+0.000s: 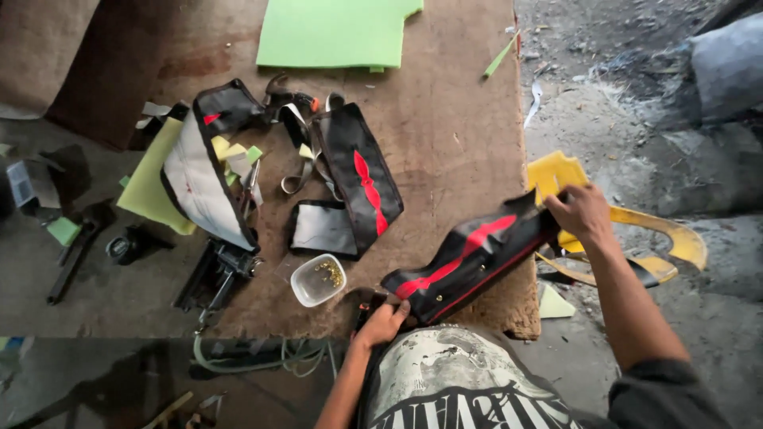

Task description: Fitting a motorcycle seat cover onto a frame and then organizing finished upholstered seats in a storage area.

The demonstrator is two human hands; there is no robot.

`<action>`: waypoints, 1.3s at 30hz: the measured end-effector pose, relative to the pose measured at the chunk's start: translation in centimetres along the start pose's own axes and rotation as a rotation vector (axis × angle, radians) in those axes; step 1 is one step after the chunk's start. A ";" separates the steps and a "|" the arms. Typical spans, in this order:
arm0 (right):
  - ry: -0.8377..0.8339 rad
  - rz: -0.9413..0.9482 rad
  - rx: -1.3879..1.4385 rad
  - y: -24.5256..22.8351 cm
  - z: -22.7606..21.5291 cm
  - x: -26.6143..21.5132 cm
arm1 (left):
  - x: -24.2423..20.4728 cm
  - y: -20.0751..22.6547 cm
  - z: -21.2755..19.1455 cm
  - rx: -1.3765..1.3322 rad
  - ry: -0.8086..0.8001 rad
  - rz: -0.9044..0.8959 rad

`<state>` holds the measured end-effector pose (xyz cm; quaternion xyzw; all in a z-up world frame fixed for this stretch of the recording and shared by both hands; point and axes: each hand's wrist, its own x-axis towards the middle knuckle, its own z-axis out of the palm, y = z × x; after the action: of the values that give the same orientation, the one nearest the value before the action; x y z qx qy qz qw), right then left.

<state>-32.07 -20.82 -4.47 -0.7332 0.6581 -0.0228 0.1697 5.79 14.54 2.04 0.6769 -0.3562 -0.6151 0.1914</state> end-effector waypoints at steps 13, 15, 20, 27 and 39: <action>0.123 0.518 0.470 -2.1 -2.5 -21.8 | 18.0 3.6 -6.2 0.056 0.499 0.183; 0.022 0.597 0.667 -5.1 -4.1 -23.2 | 18.1 5.9 -6.6 0.142 0.560 0.224; 0.019 0.653 1.046 -7.7 -4.1 -26.2 | 16.8 9.9 -5.8 0.081 0.667 0.347; -0.146 0.726 1.242 -14.1 -3.1 -30.0 | 17.4 7.1 -2.7 -0.051 0.949 0.441; -0.292 0.556 1.217 -15.6 2.2 -30.7 | 17.2 7.1 2.4 0.026 0.943 0.636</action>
<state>-20.67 10.70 3.67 -0.3066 0.6623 -0.2450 0.6383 1.52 -2.18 -5.39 0.7400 -0.4261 -0.1539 0.4972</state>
